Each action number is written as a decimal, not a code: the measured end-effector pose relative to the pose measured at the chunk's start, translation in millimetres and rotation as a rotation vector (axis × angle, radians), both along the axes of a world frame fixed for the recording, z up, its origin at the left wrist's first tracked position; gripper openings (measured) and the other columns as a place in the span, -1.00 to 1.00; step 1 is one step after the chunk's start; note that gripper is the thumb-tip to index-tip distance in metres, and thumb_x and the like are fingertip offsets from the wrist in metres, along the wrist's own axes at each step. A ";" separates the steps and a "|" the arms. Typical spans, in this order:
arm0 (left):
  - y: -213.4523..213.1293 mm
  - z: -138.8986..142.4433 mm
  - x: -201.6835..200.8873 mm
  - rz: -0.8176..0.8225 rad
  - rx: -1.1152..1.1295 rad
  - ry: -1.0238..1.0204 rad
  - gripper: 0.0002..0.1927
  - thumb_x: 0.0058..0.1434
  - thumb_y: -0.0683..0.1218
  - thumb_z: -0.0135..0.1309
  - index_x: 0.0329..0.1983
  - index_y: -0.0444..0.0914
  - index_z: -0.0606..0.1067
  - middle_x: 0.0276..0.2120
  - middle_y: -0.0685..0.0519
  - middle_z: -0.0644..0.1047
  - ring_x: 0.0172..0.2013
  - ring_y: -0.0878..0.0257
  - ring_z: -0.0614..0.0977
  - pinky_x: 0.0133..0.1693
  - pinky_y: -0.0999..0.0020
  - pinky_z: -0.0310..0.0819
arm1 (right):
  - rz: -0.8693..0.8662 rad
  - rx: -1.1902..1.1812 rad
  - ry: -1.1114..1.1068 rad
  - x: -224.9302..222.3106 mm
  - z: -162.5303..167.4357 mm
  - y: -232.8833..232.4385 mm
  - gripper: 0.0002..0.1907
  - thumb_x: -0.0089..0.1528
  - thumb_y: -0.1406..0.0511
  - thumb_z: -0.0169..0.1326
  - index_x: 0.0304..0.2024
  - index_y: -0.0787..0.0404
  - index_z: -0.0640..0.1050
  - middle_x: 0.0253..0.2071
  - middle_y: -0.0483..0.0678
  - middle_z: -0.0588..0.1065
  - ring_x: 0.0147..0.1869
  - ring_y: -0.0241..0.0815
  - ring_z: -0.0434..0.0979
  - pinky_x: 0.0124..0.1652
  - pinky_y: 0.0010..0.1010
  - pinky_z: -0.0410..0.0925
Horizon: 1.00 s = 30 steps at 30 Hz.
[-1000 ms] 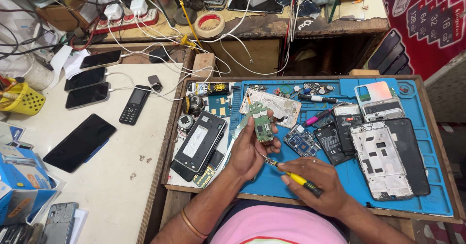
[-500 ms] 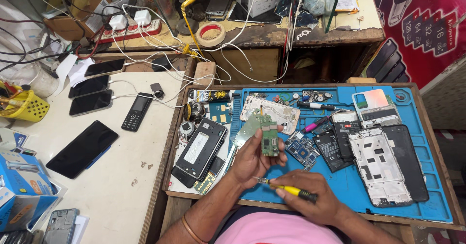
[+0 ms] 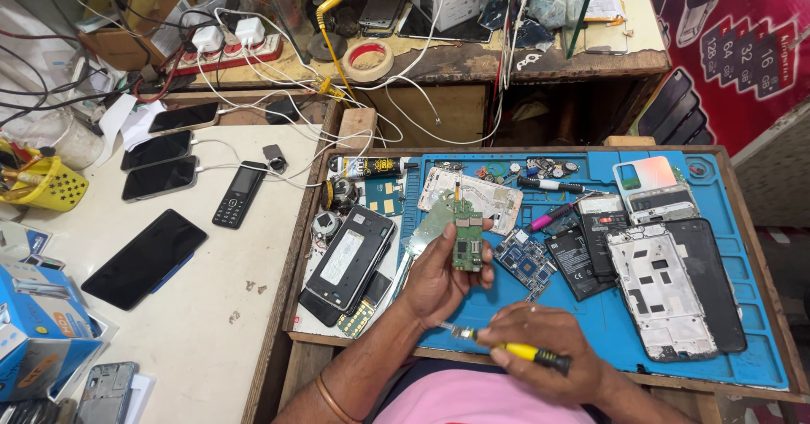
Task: The person repairs a disassembled smartphone at a workbench, holding the phone motherboard in one hand and using a screwdriver with the other to work on components on the board. They reposition the board and continue screwdriver work on it throughout the clip, with other phone parts and boards laid out on the blue mat.
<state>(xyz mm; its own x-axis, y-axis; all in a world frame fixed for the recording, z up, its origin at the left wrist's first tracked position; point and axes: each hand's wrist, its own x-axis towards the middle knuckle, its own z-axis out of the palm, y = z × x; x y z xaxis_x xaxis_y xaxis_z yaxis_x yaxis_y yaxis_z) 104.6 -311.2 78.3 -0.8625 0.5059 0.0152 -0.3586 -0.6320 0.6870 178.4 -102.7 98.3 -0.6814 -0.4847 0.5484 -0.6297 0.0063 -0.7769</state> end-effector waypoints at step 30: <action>5.4 -0.4 6.9 0.039 -0.123 0.011 -0.30 0.44 0.33 -0.13 0.25 -0.36 0.46 -0.33 0.05 0.52 -0.44 0.31 0.53 -0.37 0.42 0.49 | -0.369 0.024 0.020 -7.9 3.0 11.4 -0.68 0.17 0.41 0.22 0.00 0.28 0.64 -0.20 -0.01 0.68 -0.14 -0.17 0.72 -0.09 -0.36 0.51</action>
<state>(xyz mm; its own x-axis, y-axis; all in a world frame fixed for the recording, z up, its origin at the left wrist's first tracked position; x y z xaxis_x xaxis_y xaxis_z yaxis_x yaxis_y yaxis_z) 111.4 -305.9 77.9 -0.8817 0.4704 -0.0351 -0.3270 -0.5559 0.7643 170.5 -91.4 101.3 -0.8018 -0.2217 0.5549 -0.5969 0.2537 -0.7611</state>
